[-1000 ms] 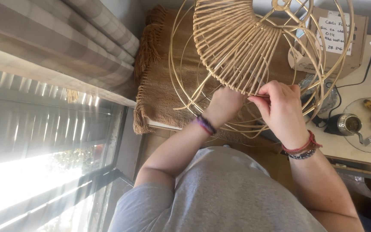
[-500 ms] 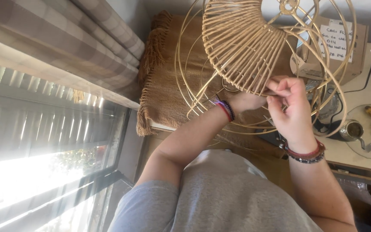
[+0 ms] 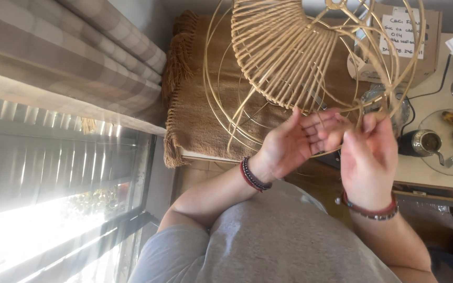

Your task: Weaving thin strands of material through a circular frame to construct a lampshade

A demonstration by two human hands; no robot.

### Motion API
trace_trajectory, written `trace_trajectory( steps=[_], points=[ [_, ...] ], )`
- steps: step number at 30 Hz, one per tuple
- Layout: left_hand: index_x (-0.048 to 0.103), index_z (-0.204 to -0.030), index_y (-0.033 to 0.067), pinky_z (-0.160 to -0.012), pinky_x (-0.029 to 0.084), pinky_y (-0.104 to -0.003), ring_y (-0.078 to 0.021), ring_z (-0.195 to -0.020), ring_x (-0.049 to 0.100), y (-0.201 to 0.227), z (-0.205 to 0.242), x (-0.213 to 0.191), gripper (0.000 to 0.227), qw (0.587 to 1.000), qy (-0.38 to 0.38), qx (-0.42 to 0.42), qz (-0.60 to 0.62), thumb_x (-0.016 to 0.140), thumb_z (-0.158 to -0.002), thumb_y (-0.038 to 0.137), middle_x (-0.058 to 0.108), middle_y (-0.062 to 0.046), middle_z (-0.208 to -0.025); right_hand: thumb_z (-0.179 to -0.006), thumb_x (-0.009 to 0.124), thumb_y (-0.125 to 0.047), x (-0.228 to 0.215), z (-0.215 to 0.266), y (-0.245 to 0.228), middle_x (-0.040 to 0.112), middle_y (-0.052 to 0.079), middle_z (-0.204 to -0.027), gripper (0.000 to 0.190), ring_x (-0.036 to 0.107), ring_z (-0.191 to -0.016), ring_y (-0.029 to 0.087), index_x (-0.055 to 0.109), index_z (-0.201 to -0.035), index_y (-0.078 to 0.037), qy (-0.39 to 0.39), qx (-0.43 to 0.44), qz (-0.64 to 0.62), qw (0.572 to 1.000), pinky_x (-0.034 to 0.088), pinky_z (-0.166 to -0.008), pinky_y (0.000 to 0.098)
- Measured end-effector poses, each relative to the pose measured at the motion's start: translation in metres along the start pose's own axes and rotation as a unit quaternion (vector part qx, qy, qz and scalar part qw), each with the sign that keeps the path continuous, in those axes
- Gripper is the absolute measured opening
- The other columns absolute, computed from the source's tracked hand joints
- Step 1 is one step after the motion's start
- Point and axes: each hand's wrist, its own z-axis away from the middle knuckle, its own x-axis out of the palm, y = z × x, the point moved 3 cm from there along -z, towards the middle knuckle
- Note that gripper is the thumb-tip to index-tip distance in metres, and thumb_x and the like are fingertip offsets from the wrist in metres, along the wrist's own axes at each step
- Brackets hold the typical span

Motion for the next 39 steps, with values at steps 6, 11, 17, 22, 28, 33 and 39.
trace_trajectory(
  steps=[6, 11, 17, 22, 28, 33, 39],
  points=[
    [0.048, -0.146, -0.0035, -0.061, 0.029, -0.021, -0.0089, -0.068, 0.026, -0.003, -0.004, 0.005, 0.058, 0.997, 0.064, 0.014, 0.041, 0.051, -0.11, 0.042, 0.027, 0.008, -0.08, -0.108, 0.046, -0.013, -0.026, 0.04, 0.017, 0.067, 0.003, -0.075, 0.011, 0.067, -0.072, 0.017, 0.051, -0.117, -0.009, -0.095, 0.091, -0.148, 0.98, 0.051, -0.101, 0.0461],
    [0.063, -0.129, -0.0062, -0.054, 0.025, -0.017, -0.0002, -0.058, 0.025, -0.008, -0.012, -0.029, 0.04, 0.949, 0.078, 0.136, -0.274, 0.042, -0.115, 0.025, 0.03, 0.006, -0.07, -0.098, 0.052, -0.016, -0.055, 0.047, 0.053, 0.07, 0.024, -0.101, 0.041, 0.071, -0.103, 0.033, 0.045, -0.135, -0.001, 0.006, 0.113, -0.071, 0.991, 0.047, -0.092, 0.0423],
    [0.074, -0.114, 0.0075, -0.072, 0.045, -0.025, -0.0154, -0.073, 0.054, 0.021, -0.008, -0.03, 0.032, 0.802, 0.044, 0.162, -0.573, 0.045, -0.112, 0.02, 0.06, -0.002, -0.076, -0.097, 0.051, -0.008, -0.082, 0.064, 0.043, 0.067, 0.028, -0.126, 0.029, 0.065, -0.12, 0.037, 0.049, -0.126, -0.002, 0.064, 0.058, 0.079, 0.993, 0.045, -0.097, 0.041],
    [0.073, -0.091, 0.0114, -0.064, 0.056, -0.041, -0.0338, -0.07, 0.073, 0.041, -0.006, -0.013, 0.025, 0.568, 0.057, 0.14, -0.809, 0.057, -0.106, 0.025, 0.074, -0.007, -0.072, -0.098, 0.058, 0.003, -0.099, 0.096, 0.031, 0.071, 0.028, -0.102, 0.008, 0.074, -0.098, 0.037, 0.056, -0.104, 0.007, 0.116, -0.031, 0.242, 0.963, 0.055, -0.089, 0.0402],
    [0.074, -0.085, 0.0114, -0.072, 0.057, -0.039, -0.0311, -0.081, 0.076, 0.04, 0.0, -0.017, 0.026, 0.546, 0.111, 0.142, -0.818, 0.058, -0.105, 0.016, 0.08, -0.004, -0.084, -0.104, 0.062, -0.002, -0.159, 0.116, 0.039, 0.071, 0.024, -0.091, 0.012, 0.073, -0.079, 0.033, 0.058, -0.1, 0.008, 0.225, -0.13, 0.354, 0.898, 0.059, -0.075, 0.0365],
    [0.075, -0.091, 0.0065, -0.07, 0.061, -0.039, -0.0311, -0.082, 0.077, 0.031, -0.001, -0.02, 0.031, 0.565, 0.204, 0.187, -0.777, 0.049, -0.108, 0.009, 0.079, -0.008, -0.083, -0.108, 0.06, 0.003, -0.259, 0.134, 0.098, 0.065, 0.015, -0.09, 0.004, 0.068, -0.076, 0.025, 0.058, -0.106, 0.0, 0.358, -0.106, 0.341, 0.863, 0.056, -0.071, 0.0327],
    [0.074, -0.096, 0.0012, -0.07, 0.063, -0.038, -0.032, -0.081, 0.077, 0.02, -0.004, -0.038, 0.028, 0.578, 0.24, 0.204, -0.752, 0.048, -0.107, 0.004, 0.078, -0.013, -0.083, -0.1, 0.071, -0.014, -0.361, 0.137, 0.261, 0.071, 0.016, -0.094, 0.017, 0.066, -0.067, 0.019, 0.065, -0.109, 0.0, 0.382, 0.21, 0.344, 0.832, 0.055, -0.056, 0.03]
  ],
)
